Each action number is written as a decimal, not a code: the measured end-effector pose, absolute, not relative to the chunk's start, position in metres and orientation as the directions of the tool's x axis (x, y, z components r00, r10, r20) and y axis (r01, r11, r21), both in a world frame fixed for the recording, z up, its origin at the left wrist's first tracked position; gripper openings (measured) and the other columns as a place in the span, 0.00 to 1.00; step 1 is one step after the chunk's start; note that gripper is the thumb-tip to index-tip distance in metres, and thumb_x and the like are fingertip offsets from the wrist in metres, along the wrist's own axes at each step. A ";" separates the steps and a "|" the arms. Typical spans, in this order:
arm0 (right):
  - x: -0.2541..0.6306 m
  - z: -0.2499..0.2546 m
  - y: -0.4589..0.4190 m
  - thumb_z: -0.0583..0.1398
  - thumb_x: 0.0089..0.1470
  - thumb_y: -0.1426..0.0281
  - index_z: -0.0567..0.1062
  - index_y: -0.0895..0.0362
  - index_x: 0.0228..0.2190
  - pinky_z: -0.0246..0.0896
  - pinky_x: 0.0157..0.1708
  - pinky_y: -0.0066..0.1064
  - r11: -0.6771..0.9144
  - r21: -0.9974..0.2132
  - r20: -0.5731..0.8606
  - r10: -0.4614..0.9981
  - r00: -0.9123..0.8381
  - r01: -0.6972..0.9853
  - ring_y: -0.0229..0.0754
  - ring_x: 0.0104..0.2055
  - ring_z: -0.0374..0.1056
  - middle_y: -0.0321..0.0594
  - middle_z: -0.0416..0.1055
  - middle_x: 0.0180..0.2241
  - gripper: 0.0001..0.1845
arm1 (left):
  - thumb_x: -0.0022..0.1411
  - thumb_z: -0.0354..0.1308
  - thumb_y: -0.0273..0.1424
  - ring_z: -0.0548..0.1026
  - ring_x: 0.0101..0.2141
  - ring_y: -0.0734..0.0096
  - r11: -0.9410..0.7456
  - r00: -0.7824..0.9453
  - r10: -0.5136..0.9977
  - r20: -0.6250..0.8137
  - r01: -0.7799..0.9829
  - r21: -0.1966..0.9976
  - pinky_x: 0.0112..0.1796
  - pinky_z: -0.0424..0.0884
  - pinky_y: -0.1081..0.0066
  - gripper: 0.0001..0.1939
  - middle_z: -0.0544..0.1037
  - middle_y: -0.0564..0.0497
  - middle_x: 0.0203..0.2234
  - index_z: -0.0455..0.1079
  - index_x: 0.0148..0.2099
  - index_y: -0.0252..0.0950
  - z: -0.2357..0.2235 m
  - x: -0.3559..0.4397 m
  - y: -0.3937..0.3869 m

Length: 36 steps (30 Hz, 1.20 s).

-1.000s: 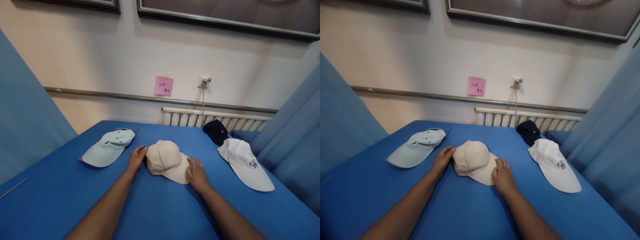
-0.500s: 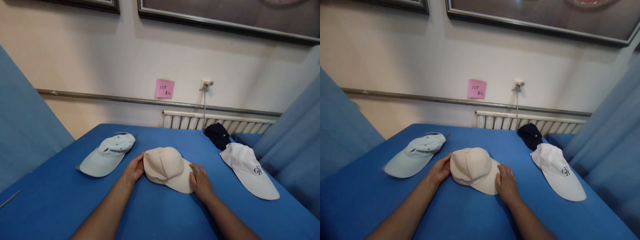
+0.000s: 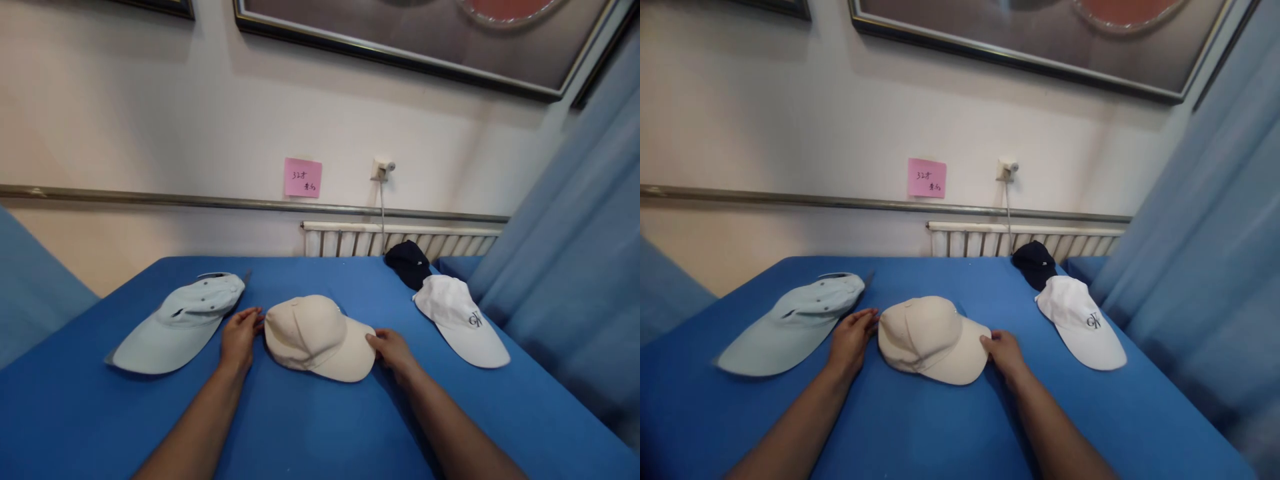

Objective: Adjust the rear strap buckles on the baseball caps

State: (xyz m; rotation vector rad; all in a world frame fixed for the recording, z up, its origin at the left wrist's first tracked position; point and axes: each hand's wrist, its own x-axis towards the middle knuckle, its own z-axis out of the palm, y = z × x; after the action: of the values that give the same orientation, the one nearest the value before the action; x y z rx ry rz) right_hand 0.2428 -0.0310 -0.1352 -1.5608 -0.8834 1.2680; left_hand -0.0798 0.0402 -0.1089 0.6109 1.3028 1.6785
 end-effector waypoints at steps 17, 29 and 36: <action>0.284 -0.111 0.034 0.65 0.56 0.70 0.68 0.57 0.31 0.52 0.15 0.16 -0.033 -0.723 -0.336 0.889 0.310 -0.690 0.28 0.20 0.60 0.28 0.65 0.24 0.09 | 0.45 0.62 0.25 0.74 0.27 0.72 0.026 -0.441 0.891 -0.107 -0.188 0.982 0.26 0.70 0.75 0.06 0.78 0.50 0.30 0.74 0.31 0.34 -0.100 -0.085 0.043; 0.310 -0.141 0.113 0.60 0.62 0.64 0.70 0.58 0.52 0.70 0.46 0.45 0.030 -0.737 -0.423 0.758 0.496 -0.675 0.47 0.49 0.70 0.45 0.69 0.52 0.19 | 0.42 0.65 0.32 0.77 0.29 0.64 0.057 -0.339 0.941 -0.020 0.099 0.993 0.28 0.74 0.70 0.12 0.81 0.48 0.29 0.75 0.33 0.36 -0.106 -0.087 0.049; 0.305 -0.150 0.132 0.60 0.62 0.63 0.70 0.58 0.52 0.70 0.46 0.45 0.013 -0.756 -0.414 0.765 0.494 -0.654 0.47 0.48 0.70 0.45 0.69 0.52 0.19 | 0.39 0.65 0.37 0.77 0.27 0.61 0.070 -0.327 0.945 0.001 0.206 0.976 0.28 0.74 0.67 0.14 0.81 0.49 0.26 0.76 0.32 0.38 -0.105 -0.083 0.047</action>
State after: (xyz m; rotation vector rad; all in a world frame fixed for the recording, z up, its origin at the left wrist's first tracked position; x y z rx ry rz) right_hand 0.3052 0.1323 -0.1498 -1.0948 -0.1246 1.1099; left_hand -0.0833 0.0473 -0.1048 1.1659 1.6366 1.3125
